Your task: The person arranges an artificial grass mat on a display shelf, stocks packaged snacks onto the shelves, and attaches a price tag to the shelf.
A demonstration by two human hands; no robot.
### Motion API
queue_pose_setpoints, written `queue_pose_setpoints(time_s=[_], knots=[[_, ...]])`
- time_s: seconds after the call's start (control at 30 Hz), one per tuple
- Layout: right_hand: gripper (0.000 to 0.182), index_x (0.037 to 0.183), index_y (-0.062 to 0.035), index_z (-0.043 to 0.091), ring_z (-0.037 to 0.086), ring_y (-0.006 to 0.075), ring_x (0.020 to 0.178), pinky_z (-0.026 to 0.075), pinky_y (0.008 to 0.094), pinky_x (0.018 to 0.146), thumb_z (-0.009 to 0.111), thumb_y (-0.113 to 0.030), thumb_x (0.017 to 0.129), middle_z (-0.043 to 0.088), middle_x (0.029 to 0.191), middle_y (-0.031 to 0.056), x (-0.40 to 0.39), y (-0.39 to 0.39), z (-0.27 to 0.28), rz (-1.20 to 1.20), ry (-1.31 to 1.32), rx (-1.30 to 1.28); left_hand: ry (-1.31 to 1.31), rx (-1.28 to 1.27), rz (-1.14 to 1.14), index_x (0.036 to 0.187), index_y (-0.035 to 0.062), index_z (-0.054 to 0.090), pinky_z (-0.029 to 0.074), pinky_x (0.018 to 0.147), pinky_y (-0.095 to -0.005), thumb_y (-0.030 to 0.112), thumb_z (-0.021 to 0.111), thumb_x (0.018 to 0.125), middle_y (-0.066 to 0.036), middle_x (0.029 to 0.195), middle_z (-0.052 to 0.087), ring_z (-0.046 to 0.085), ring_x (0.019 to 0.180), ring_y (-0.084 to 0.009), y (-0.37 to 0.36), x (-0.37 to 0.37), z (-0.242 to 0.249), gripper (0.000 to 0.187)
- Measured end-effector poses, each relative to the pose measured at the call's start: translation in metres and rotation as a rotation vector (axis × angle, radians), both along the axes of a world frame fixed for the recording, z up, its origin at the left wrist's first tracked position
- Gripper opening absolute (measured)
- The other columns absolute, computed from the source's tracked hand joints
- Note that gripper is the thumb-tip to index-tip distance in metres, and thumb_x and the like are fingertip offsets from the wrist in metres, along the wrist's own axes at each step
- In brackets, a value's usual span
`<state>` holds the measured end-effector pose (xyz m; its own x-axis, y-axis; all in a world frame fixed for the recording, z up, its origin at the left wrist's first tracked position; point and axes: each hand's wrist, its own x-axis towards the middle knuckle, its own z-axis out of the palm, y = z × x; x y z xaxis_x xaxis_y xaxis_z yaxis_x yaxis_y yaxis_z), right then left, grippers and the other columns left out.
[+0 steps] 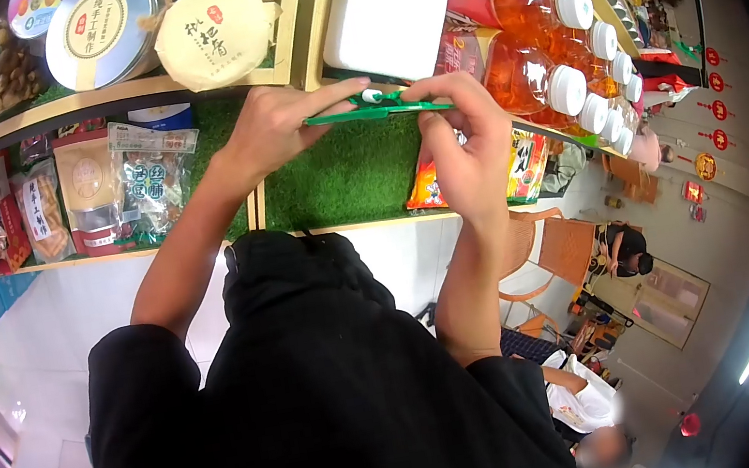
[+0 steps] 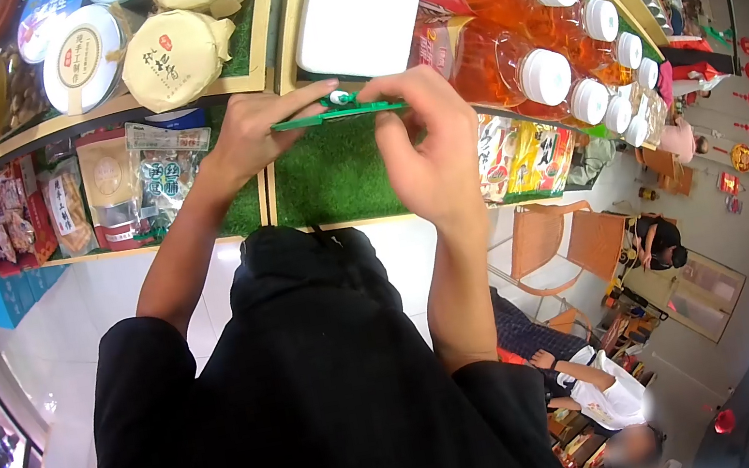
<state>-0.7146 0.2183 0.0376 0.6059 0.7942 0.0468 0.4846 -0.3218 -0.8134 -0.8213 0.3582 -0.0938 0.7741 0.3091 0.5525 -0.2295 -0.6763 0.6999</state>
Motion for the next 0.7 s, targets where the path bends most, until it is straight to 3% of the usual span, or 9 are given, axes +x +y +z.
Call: queue_pose_setpoints(time_s=[0.1,0.27,0.33,0.37,0.4,0.47,0.5,0.6,0.7], knots=[[0.016,0.088,0.0001,0.058,0.050,0.0082,0.058,0.037,0.0198,0.047,0.052,0.002,0.074,0.056,0.078,0.0062,0.003,0.004,0.001,-0.027,0.054,0.050,0.061,-0.087,-0.018,0.114,0.0163,0.060,0.049,0.051,-0.0295,0.000,0.070,0.064,-0.010,0.069,0.063,0.059,0.052,-0.0218,-0.004,0.002,0.000,0.054],[0.014,0.089,-0.0007,0.059,0.049,0.0079,0.056,0.035,0.0201,0.047,0.060,-0.011,0.080,0.056,0.072,0.0042,0.002,0.013,0.007,-0.052,0.066,-0.006,0.060,-0.604,0.019,0.113,0.0096,0.059,0.049,0.053,-0.0265,0.005,0.066,0.076,-0.009,0.072,0.065,0.061,0.055,-0.0132,-0.027,0.001,0.004,0.038],[0.016,0.090,-0.0020,0.059,0.046,0.0093,0.054,0.035,0.0227,0.048,0.061,-0.015,0.080,0.052,0.068,0.0052,0.003,0.018,0.002,-0.038,-0.131,-0.025,0.104,-0.643,0.046,0.109,0.0074,0.060,0.049,0.053,-0.0256,0.006,0.066,0.076,-0.008,0.073,0.065,0.061,0.056,-0.0120,-0.034,-0.002,-0.002,0.034],[0.018,0.085,-0.0022,0.059,0.048,0.0182,0.053,0.038,0.0302,0.050,0.058,-0.020,0.082,0.050,0.066,0.0087,-0.001,0.023,0.003,-0.051,-0.151,-0.018,0.152,-0.678,0.076,0.106,0.0053,0.061,0.048,0.053,-0.0247,0.007,0.067,0.077,-0.007,0.074,0.066,0.061,0.058,-0.0108,-0.037,-0.004,-0.007,0.029],[0.018,0.085,-0.0022,0.059,0.048,0.0182,0.053,0.038,0.0302,0.050,0.058,-0.020,0.082,0.050,0.066,0.0087,-0.003,0.028,0.004,-0.053,-0.153,-0.018,0.150,-0.678,0.073,0.106,0.0053,0.061,0.048,0.053,-0.0247,0.007,0.067,0.077,-0.007,0.074,0.066,0.061,0.058,-0.0108,-0.037,-0.005,-0.012,0.029],[0.021,0.079,-0.0016,0.057,0.049,0.0288,0.054,0.040,0.0378,0.052,0.055,-0.022,0.083,0.051,0.068,0.0123,-0.007,0.037,0.008,0.015,-0.417,-0.065,0.058,-0.617,0.105,0.096,0.0028,0.062,0.046,0.052,-0.0236,0.007,0.067,0.076,-0.007,0.073,0.065,0.061,0.058,-0.0104,-0.037,-0.005,-0.023,0.021],[0.028,0.072,-0.0006,0.056,0.054,0.0372,0.064,0.042,0.0440,0.059,0.052,-0.027,0.083,0.056,0.072,0.0178,-0.013,0.043,0.019,0.000,-0.434,-0.164,0.056,-0.616,0.103,0.096,0.0028,0.062,0.046,0.052,-0.0236,0.007,0.067,0.076,-0.007,0.073,0.065,0.061,0.058,-0.0104,-0.037,-0.004,-0.025,0.021],[0.034,0.072,0.0007,0.058,0.059,0.0383,0.070,0.045,0.0438,0.064,0.051,-0.031,0.082,0.060,0.074,0.0208,-0.006,0.059,0.028,0.031,-0.394,-0.370,-0.002,-0.599,0.138,0.088,0.0020,0.062,0.045,0.050,-0.0232,0.005,0.065,0.076,-0.007,0.069,0.064,0.060,0.056,-0.0101,-0.040,-0.003,-0.024,0.013],[0.041,0.078,0.0043,0.058,0.058,0.0347,0.067,0.044,0.0407,0.066,0.048,-0.035,0.084,0.060,0.075,0.0207,0.012,0.069,0.022,0.036,-0.402,-0.390,-0.005,-0.840,0.090,0.082,-0.0033,0.062,0.043,0.041,-0.0222,0.000,0.058,0.076,-0.007,0.062,0.062,0.058,0.048,-0.0112,-0.039,0.005,-0.013,0.007]])
